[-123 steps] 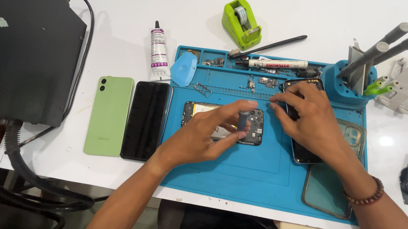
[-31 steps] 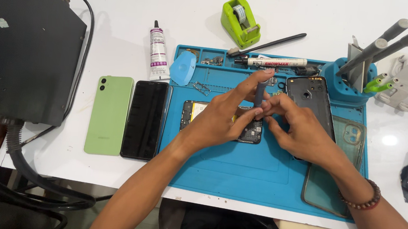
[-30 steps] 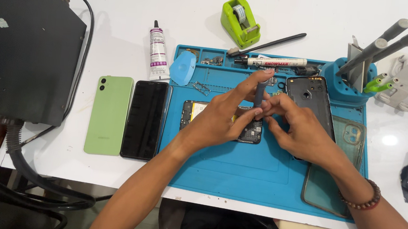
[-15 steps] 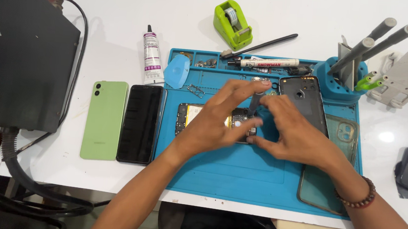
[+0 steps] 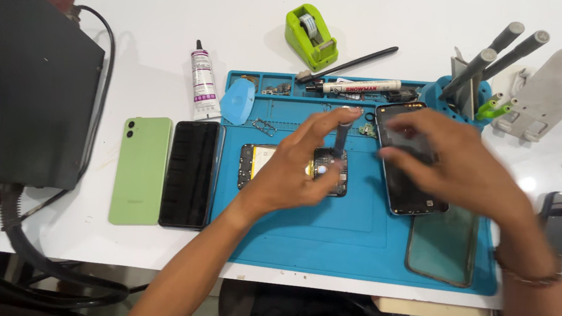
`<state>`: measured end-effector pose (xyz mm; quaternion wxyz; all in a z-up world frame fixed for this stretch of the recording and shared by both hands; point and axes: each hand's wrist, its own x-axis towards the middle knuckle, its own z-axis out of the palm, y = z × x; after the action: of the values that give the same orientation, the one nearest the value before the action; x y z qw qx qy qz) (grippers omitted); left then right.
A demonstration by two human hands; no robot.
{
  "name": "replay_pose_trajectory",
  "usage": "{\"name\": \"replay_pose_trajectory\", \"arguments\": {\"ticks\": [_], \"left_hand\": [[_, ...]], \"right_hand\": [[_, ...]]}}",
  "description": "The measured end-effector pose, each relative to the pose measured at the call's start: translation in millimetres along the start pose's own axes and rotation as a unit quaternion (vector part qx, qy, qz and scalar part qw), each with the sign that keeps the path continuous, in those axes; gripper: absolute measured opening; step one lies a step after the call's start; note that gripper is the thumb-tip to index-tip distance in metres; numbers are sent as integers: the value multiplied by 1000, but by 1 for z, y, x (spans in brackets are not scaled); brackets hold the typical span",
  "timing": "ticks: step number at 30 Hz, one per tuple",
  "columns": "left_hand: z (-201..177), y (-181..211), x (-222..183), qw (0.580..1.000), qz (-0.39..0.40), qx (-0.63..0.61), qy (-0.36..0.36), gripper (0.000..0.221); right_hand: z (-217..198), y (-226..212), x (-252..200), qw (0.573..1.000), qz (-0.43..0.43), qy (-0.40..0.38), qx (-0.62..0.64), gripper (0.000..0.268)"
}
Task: The person disassembles a smartphone by removing the back cover and unscrewing internal components. They use a screwdriver to remove screws from the motherboard and battery area, then place the screws on the work mat. The person handles the phone, back cover, and internal parts throughout the process.
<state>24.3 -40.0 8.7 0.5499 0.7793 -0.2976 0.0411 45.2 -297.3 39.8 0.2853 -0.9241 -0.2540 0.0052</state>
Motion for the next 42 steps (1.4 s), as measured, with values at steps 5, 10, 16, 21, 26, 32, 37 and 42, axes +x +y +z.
{"name": "replay_pose_trajectory", "arguments": {"ticks": [5, 10, 16, 21, 26, 32, 37, 42], "left_hand": [[3, 2, -1, 999, 33, 0, -16, 68], [6, 12, 0, 997, 33, 63, -3, 70], [8, 23, 7, 998, -10, 66, -5, 74], [45, 20, 27, 996, 32, 38, 68, 74], [109, 7, 65, 986, 151, 0, 70, 65], [134, -12, 85, 983, 168, 51, 51, 64], [141, -16, 83, 983, 169, 34, 69, 64], [152, -13, 85, 985, 161, 1, 61, 63]], "right_hand": [[-18, 8, -33, 964, 192, -48, -179, 44], [-8, 20, -72, 977, 161, 64, -125, 41], [10, 29, -99, 978, 152, 142, -21, 37], [24, 26, -108, 965, 161, 205, -3, 35], [27, 28, -105, 958, 181, 222, 15, 31], [27, 31, -106, 954, 144, 262, 28, 29], [31, 35, -108, 951, 156, 264, 38, 28], [35, 39, -109, 952, 136, 274, 24, 25]]}}
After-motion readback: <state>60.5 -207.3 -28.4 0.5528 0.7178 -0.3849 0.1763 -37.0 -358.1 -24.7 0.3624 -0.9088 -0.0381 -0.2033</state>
